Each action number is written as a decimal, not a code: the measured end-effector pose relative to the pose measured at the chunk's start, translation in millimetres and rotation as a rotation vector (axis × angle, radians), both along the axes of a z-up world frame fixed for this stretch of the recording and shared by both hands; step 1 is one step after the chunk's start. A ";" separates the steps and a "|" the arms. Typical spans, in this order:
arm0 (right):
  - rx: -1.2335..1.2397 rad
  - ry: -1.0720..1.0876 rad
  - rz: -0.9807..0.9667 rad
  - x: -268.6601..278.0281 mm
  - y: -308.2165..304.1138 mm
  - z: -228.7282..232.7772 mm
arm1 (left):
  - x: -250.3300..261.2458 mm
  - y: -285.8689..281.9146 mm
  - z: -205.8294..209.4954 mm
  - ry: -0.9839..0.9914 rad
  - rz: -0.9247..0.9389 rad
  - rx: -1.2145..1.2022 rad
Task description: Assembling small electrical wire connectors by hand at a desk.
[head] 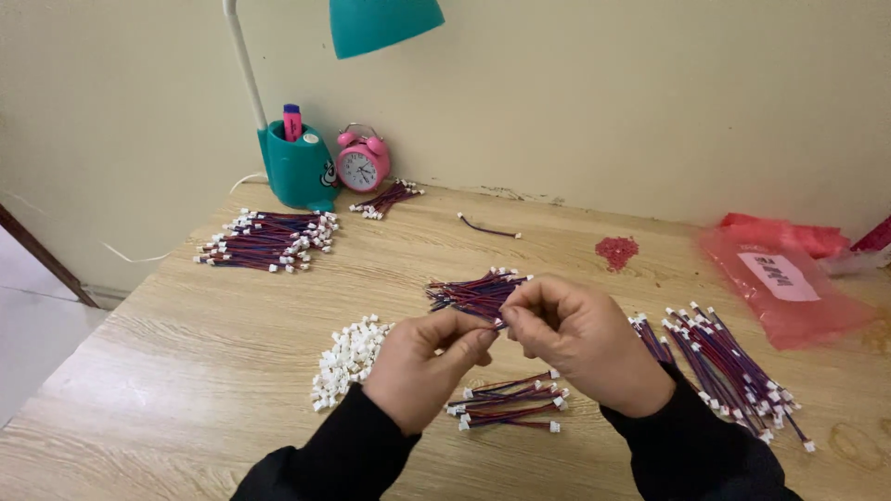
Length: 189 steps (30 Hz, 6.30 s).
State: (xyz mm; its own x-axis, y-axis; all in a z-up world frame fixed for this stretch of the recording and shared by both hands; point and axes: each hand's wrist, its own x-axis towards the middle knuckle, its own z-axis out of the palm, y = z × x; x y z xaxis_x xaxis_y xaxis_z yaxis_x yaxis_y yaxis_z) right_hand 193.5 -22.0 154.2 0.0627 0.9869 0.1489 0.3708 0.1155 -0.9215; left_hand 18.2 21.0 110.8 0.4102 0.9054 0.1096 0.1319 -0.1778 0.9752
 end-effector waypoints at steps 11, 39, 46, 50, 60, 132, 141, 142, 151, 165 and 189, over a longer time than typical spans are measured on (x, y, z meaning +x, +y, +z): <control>0.122 -0.359 -0.088 23.5 -0.7 -14.5 | -39.2 0.8 -31.9 0.099 0.139 -0.164; -0.097 -0.359 0.127 -26.4 8.5 -45.3 | -27.1 -3.1 -86.1 -0.481 0.131 -0.300; -0.073 -0.324 0.138 -28.5 5.6 -45.5 | -23.8 -9.0 -77.4 -0.481 0.151 -0.296; -0.111 -0.135 0.104 -28.2 5.3 -51.1 | -20.7 -16.5 -70.6 -0.530 0.241 -0.272; 0.062 -0.336 0.273 -29.6 4.1 -43.7 | -32.3 -33.9 -39.1 -0.073 0.351 0.658; -0.310 -0.052 0.132 -40.1 1.3 -76.4 | -143.3 -17.6 -109.4 0.668 0.346 0.266; -0.323 -0.167 0.122 -43.7 -0.3 -71.6 | -142.9 -29.7 -114.1 0.663 0.266 0.478; -0.319 -0.168 0.120 -43.9 -1.0 -71.7 | -142.7 -31.0 -110.7 0.661 0.266 0.483; -0.199 -0.247 0.206 -45.3 -10.4 -59.7 | -91.5 -31.1 -87.2 -0.389 0.162 -0.318; -0.130 -0.300 0.251 -46.4 -10.6 -53.2 | -56.1 -35.9 -108.1 -0.651 0.024 -0.498; -0.042 -0.464 0.253 -45.7 -11.1 -56.5 | -58.5 -42.9 -97.9 -0.511 0.048 -0.366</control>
State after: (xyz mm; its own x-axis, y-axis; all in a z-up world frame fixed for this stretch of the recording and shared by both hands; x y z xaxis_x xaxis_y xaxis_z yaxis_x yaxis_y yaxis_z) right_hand 147.8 -33.1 97.8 -0.2411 0.9683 0.0648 0.7060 0.2208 -0.6729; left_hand -40.3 -21.9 12.8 0.3462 0.9373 -0.0391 -0.3672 0.1738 0.9138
